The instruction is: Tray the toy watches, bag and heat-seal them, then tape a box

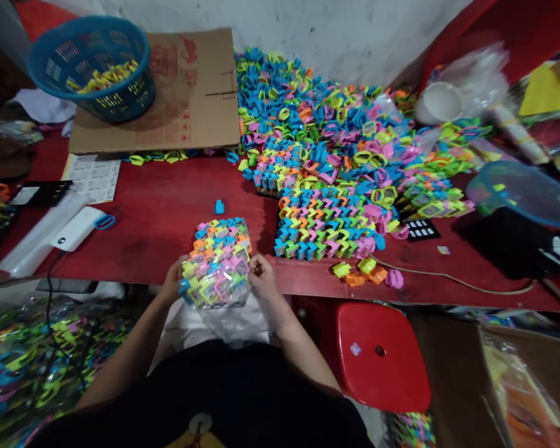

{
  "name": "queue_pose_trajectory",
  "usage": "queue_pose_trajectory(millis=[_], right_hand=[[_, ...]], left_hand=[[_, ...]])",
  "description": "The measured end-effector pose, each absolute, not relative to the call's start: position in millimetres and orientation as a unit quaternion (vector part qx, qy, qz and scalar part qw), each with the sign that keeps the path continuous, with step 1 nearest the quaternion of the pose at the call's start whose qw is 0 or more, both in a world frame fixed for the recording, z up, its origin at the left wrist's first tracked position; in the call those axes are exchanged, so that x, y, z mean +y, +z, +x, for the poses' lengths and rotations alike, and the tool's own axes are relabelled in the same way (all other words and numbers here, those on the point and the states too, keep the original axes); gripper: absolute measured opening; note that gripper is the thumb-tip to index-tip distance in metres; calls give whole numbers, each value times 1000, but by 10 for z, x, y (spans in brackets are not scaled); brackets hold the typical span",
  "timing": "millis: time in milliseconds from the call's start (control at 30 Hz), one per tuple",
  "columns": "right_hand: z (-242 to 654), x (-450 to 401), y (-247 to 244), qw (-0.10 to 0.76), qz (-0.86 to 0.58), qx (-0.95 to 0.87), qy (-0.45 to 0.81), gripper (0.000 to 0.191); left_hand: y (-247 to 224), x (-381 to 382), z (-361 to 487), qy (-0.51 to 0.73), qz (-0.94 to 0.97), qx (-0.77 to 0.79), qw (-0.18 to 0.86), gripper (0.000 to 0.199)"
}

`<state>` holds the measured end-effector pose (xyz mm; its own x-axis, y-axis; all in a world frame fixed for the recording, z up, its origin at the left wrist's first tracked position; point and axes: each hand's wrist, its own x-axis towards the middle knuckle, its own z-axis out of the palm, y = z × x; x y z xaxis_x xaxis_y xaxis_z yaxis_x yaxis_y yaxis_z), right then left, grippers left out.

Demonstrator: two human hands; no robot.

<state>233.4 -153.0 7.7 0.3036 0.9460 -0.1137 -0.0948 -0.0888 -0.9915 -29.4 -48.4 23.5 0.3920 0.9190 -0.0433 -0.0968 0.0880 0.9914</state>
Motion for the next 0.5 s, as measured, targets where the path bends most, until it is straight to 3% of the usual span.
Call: queue_pose_trajectory(millis=[167, 267, 400, 500], right_hand=[[2508, -1648, 102, 528, -525, -426, 514, 27], [2593, -1767, 142, 508, -515, -462, 513, 40], [2570, -1918, 144, 561, -522, -442, 466, 54], [2502, -1892, 182, 594, -530, -443, 412, 54]], left_hand=[[210, -331, -522, 294, 632, 319, 642, 48], [253, -296, -670, 249, 669, 278, 643, 43], [358, -404, -845, 233, 705, 231, 629, 40], [358, -532, -871, 244, 714, 256, 604, 37]])
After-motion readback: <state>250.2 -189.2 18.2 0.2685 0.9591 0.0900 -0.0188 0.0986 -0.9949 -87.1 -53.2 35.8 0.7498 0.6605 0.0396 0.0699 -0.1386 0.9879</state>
